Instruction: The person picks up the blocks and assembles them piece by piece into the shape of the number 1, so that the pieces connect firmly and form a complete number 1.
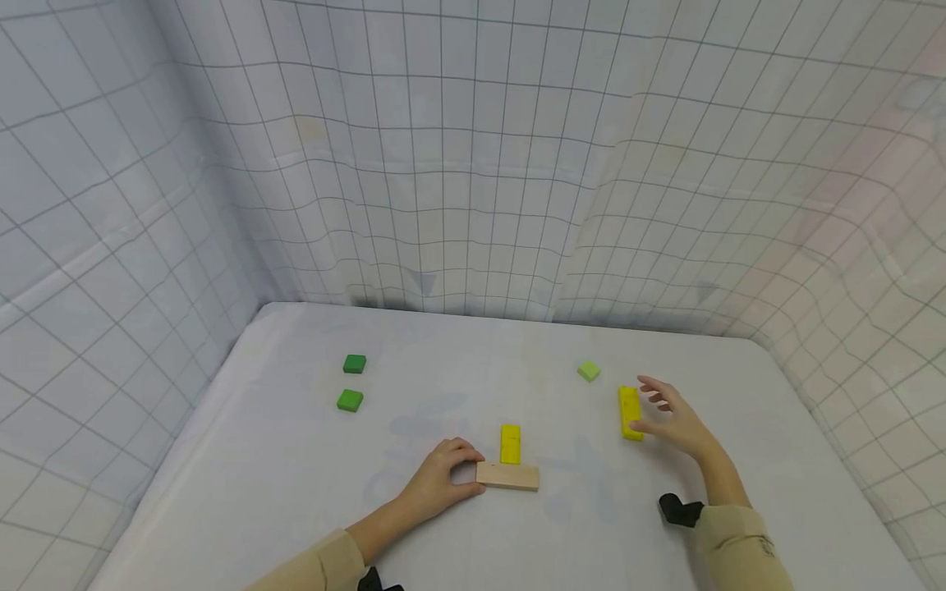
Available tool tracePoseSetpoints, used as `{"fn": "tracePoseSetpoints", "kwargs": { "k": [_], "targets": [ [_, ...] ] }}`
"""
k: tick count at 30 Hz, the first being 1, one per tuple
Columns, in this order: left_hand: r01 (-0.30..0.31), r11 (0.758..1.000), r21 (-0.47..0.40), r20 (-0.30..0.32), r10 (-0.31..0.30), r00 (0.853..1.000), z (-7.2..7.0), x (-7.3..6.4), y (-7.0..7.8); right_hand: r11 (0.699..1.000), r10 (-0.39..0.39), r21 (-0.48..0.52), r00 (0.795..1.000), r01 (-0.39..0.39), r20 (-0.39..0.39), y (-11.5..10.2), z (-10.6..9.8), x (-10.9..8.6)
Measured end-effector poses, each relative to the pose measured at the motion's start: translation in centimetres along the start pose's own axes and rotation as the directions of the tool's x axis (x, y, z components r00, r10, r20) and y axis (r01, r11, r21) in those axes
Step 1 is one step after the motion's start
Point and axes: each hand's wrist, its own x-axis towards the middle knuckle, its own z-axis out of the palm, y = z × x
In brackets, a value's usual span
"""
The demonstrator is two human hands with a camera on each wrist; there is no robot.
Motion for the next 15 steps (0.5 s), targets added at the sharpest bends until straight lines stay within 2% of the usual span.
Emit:
{"fn": "tracePoseSetpoints", "kwargs": {
  "k": [7, 15],
  "targets": [
    [0.012, 1.0, 0.001, 0.007, -0.012, 1.0, 0.0, 0.0, 0.0, 0.999, 0.035, 0.013, 0.999, -0.035, 0.005, 1.0, -0.5, -0.5],
    [0.011, 1.0, 0.002, 0.003, -0.011, 1.0, 0.0, 0.0, 0.0, 0.996, 0.085, 0.031, 0.994, -0.087, 0.062, 1.4, -0.6, -0.6]
  ]
}}
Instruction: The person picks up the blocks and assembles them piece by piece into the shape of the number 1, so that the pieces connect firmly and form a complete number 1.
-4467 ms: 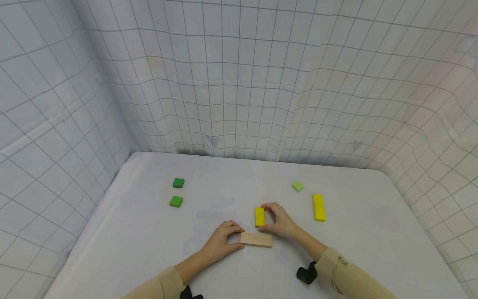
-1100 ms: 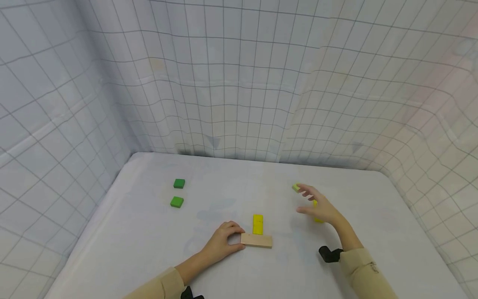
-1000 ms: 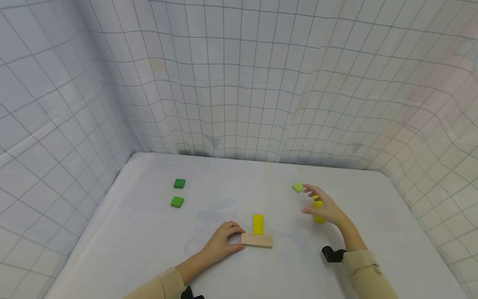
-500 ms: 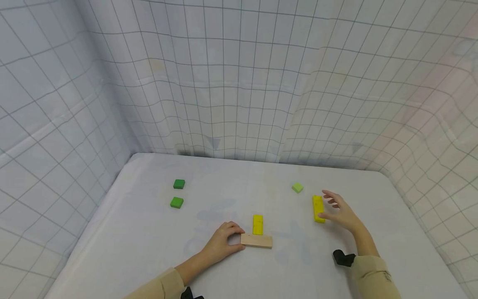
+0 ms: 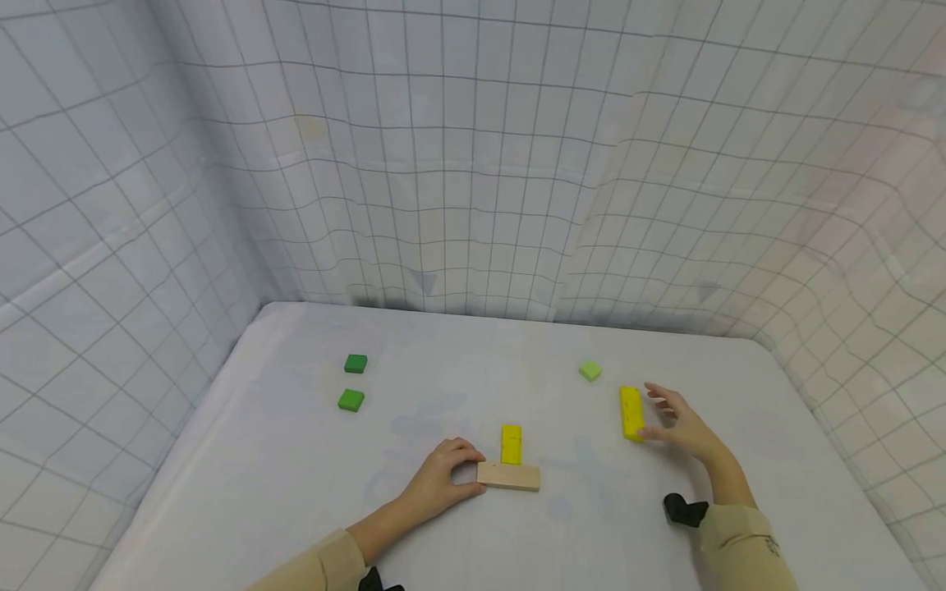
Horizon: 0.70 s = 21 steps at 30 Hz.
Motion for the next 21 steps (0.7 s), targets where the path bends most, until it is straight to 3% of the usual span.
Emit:
{"fn": "tracePoseSetpoints", "kwargs": {
  "k": [11, 21],
  "targets": [
    [0.003, 1.0, -0.011, 0.005, -0.003, 1.0, 0.0, 0.04, 0.12, 0.998, 0.057, 0.032, 0.997, -0.059, 0.058, 0.73, 0.18, 0.29],
    [-0.002, 1.0, -0.004, -0.006, 0.002, 1.0, -0.08, 0.02, 0.25, 0.998, 0.05, 0.022, 0.992, -0.052, 0.112, 0.63, 0.27, 0.79]
  ]
}}
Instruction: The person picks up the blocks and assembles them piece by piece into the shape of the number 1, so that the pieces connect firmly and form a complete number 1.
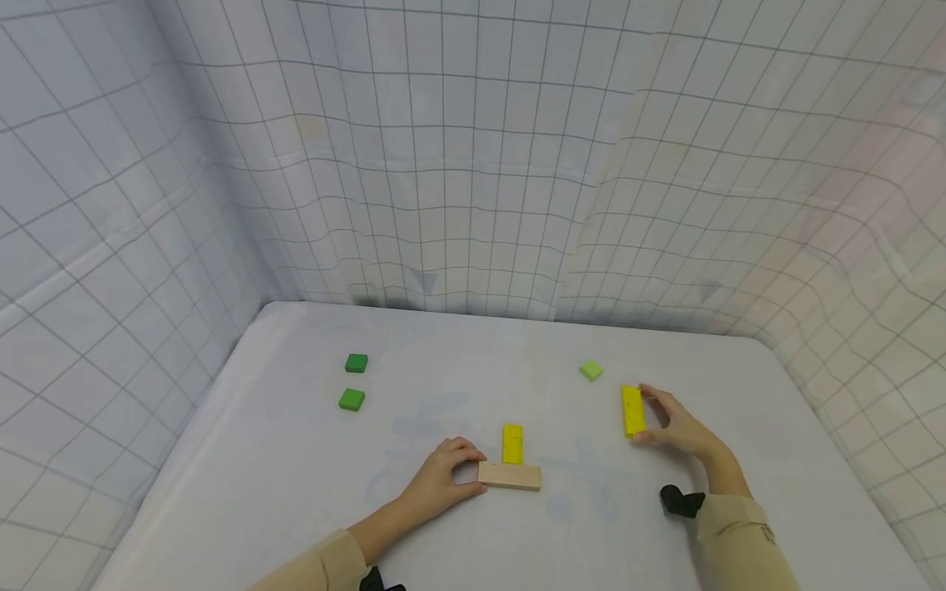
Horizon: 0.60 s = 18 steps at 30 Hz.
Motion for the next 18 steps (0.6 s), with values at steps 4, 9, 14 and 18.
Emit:
{"fn": "tracePoseSetpoints", "kwargs": {
  "k": [4, 9, 14, 18],
  "targets": [
    [0.013, 1.0, -0.003, 0.004, -0.013, 1.0, -0.04, -0.03, 0.15, 1.0, -0.008, -0.003, 1.0, 0.008, 0.004, -0.08, 0.13, 0.14],
    [0.027, 1.0, -0.005, 0.011, -0.027, 1.0, -0.05, -0.05, 0.25, 1.0, -0.017, -0.023, 1.0, 0.017, 0.02, -0.29, 0.16, 0.17],
    [0.031, 0.999, -0.015, 0.013, -0.031, 0.999, -0.06, 0.0, 0.18, 0.998, -0.009, -0.065, 1.0, 0.011, 0.024, -0.5, 0.1, 0.16],
    [0.022, 1.0, -0.017, 0.007, -0.022, 1.0, 0.0, 0.0, 0.06, 0.998, -0.002, -0.07, 1.0, 0.003, 0.017, -0.36, 0.14, 0.26]
  ]
}}
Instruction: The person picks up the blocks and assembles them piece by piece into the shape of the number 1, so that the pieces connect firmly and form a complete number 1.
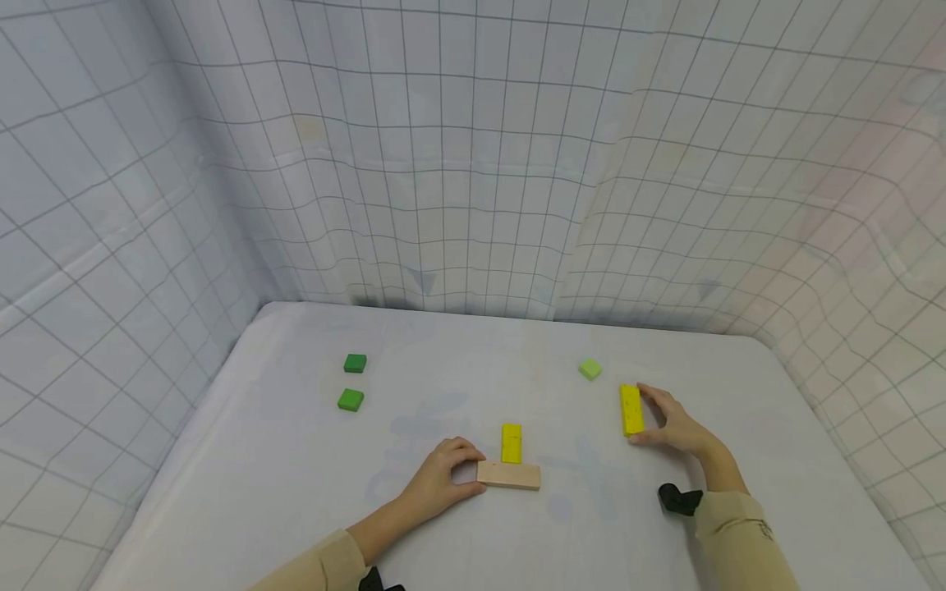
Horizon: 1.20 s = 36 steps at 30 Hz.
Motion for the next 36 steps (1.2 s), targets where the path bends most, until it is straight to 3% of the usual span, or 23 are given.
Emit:
{"fn": "tracePoseSetpoints", "kwargs": {
  "k": [28, 36],
  "targets": [
    [0.006, 1.0, -0.005, 0.004, -0.006, 1.0, 0.0, -0.1, -0.1, 0.999, 0.05, 0.026, 0.995, -0.047, -0.088, -0.2, 0.3, -0.2],
    [-0.004, 1.0, -0.013, -0.002, 0.004, 1.0, 0.0, 0.0, -0.1, 0.997, 0.024, 0.081, 0.994, -0.015, -0.11, -1.6, 0.6, 0.6]
  ]
}}
